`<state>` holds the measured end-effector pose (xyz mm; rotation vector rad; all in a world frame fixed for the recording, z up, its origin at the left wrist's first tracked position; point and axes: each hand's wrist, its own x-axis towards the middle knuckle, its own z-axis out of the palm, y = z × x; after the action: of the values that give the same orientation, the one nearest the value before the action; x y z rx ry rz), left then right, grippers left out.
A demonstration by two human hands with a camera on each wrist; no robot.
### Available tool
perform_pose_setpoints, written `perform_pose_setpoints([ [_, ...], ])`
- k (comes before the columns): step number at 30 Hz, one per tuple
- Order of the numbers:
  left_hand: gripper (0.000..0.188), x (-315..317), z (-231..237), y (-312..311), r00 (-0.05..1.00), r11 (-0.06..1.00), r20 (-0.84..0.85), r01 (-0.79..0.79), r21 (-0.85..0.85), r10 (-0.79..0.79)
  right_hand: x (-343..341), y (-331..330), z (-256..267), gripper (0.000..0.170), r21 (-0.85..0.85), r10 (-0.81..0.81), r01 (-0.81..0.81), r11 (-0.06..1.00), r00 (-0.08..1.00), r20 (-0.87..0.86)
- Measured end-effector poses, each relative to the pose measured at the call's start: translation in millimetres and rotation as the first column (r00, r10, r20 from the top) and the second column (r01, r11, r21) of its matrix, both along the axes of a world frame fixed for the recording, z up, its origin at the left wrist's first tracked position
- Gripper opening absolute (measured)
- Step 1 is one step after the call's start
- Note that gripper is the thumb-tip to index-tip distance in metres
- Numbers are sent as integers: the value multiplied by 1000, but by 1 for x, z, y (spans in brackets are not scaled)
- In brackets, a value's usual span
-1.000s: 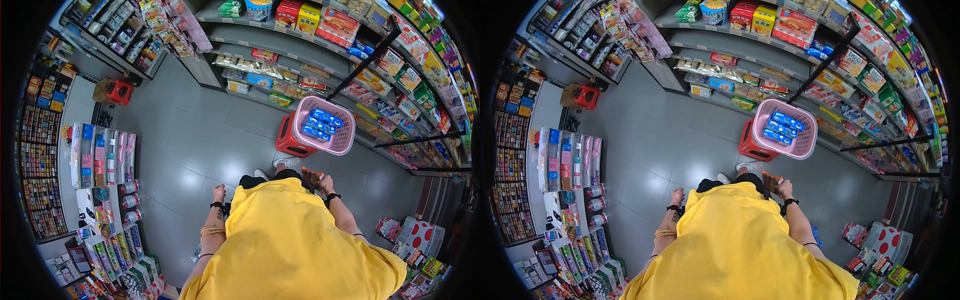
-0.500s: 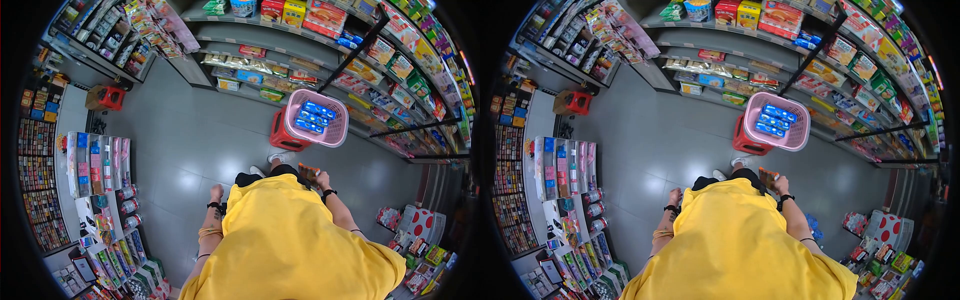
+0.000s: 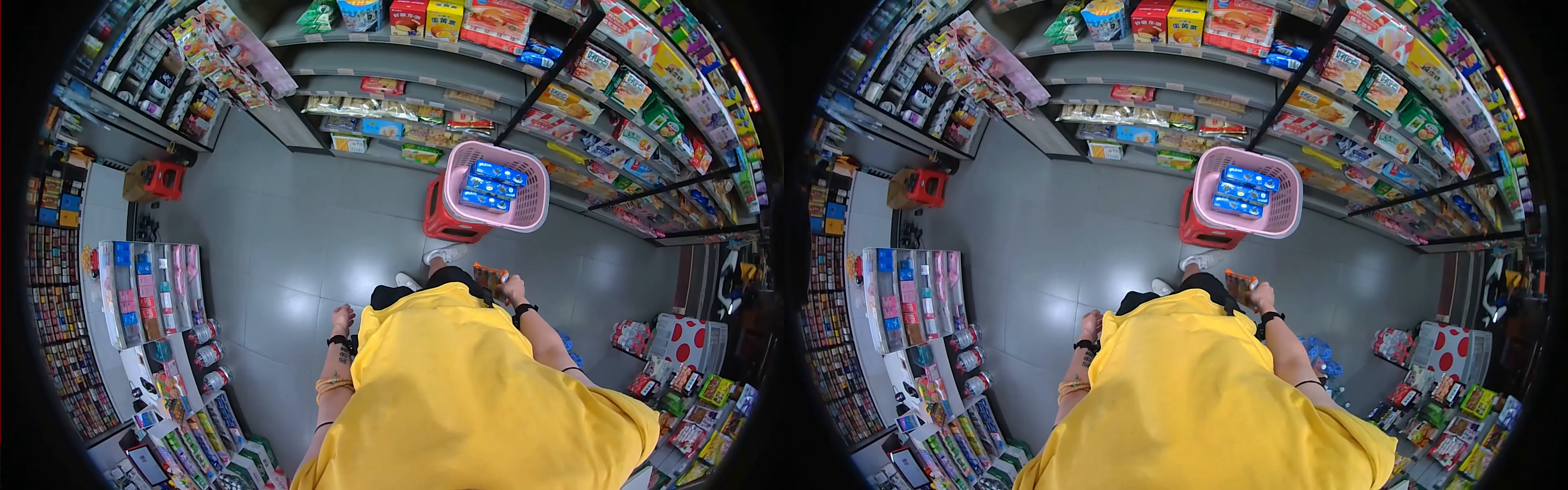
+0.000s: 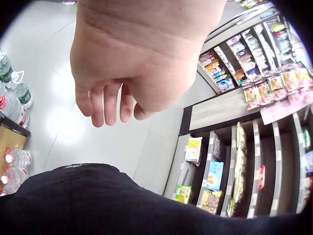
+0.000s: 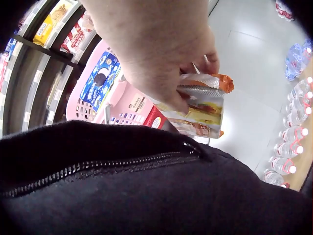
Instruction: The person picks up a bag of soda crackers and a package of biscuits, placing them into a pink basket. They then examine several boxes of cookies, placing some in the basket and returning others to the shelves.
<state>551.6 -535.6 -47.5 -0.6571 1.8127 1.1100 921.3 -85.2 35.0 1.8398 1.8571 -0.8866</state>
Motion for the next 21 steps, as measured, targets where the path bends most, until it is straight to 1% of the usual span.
perform_pose_setpoints([
  [3,35,1,3,1,1000,1000,-12,-10,4,10,-14,-1,27,49,-50,-35,35,998,999,7],
  [6,34,0,2,1,1000,1000,-10,-11,9,11,-16,1,25,48,-48,-49,50,998,999,8],
  [8,34,0,-4,-2,1000,1000,-4,-5,23,5,-13,0,18,48,-24,-25,25,999,1000,1],
  [9,34,-1,-4,-1,1000,999,1,0,33,0,-17,3,22,48,-8,-11,11,1000,1000,-5],
  [11,34,0,-3,-4,1000,999,15,8,50,-8,-19,4,29,48,-33,-27,27,999,1000,-14],
  [13,34,1,1,-1,1000,999,4,8,36,-8,-20,4,31,49,-27,-18,17,999,1000,-18],
  [16,34,2,8,2,1000,1000,-2,13,9,-13,-23,5,37,43,-30,1,-1,1000,1000,-14],
  [17,34,2,11,3,1000,1000,-2,17,0,-17,-24,5,37,42,-42,-20,19,999,1000,-18],
  [19,34,3,9,5,1000,1000,-2,15,-3,-15,-19,6,30,41,-64,-59,58,996,998,-24],
  [21,35,2,4,6,1000,1000,3,14,7,-14,-15,6,20,39,-49,-33,31,998,999,-34],
])
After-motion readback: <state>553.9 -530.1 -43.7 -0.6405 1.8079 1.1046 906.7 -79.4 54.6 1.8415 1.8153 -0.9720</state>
